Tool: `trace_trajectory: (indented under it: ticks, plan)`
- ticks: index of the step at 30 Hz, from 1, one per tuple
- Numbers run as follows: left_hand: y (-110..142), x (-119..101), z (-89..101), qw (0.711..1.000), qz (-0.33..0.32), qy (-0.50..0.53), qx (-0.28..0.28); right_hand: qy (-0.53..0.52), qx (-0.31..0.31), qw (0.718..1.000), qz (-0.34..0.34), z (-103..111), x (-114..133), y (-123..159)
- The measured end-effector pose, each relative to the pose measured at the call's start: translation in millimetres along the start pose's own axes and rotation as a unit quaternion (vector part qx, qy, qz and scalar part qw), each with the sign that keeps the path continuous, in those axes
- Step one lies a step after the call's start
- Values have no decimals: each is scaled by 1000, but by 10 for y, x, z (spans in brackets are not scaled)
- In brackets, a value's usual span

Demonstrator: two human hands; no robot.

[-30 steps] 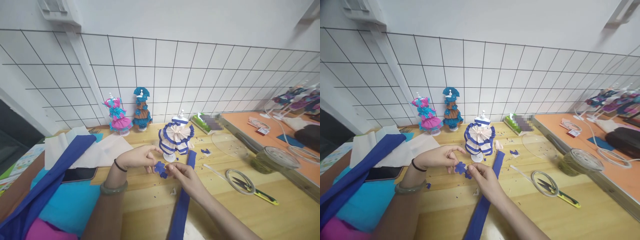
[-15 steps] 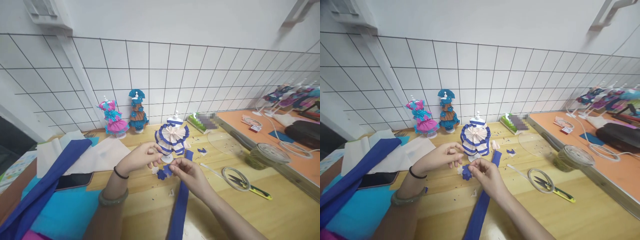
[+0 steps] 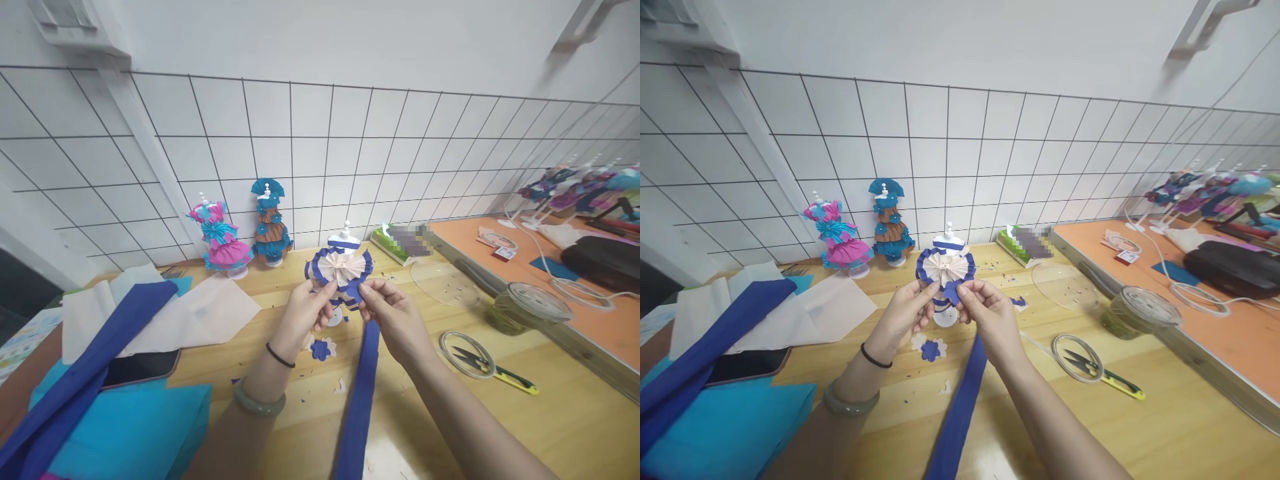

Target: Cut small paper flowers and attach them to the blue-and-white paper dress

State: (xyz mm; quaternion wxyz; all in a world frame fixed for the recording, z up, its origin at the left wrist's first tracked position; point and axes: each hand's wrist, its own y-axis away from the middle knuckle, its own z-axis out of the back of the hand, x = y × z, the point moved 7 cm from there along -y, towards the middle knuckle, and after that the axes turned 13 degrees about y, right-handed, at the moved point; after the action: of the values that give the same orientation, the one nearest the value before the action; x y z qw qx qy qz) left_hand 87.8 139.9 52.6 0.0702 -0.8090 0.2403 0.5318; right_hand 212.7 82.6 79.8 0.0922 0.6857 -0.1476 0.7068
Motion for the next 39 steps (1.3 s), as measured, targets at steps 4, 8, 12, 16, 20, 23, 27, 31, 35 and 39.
trace_trajectory:
  ticks: [4,8,12,16,20,23,27,31,35,39]
  plan:
    - [-13,71,-59,999,15,37,9,-47,-5,999,-26,-37,-87,-18]
    - [-46,95,-80,998,13,63,2,-35,-1,999,-3,-57,-98,-33]
    - [-75,109,-83,996,15,86,-1,1,-14,1000,27,-82,-99,-59]
    - [-88,108,-84,995,13,96,2,46,-47,997,48,-112,-76,-58]
    - [-93,106,-91,995,13,98,7,106,-73,989,73,-127,-48,-53]
    - [-94,104,-91,995,16,97,3,140,-88,983,84,-125,-48,-64]
    - [-91,98,-95,996,18,93,-3,182,-110,971,109,-121,-26,-79]
    - [-89,95,-96,996,16,90,-1,186,-114,969,112,-121,0,-68]
    - [-77,62,-70,997,17,79,12,131,-77,985,77,-110,12,-5]
    - [-40,11,-12,998,44,30,29,58,-47,997,19,8,-14,81]
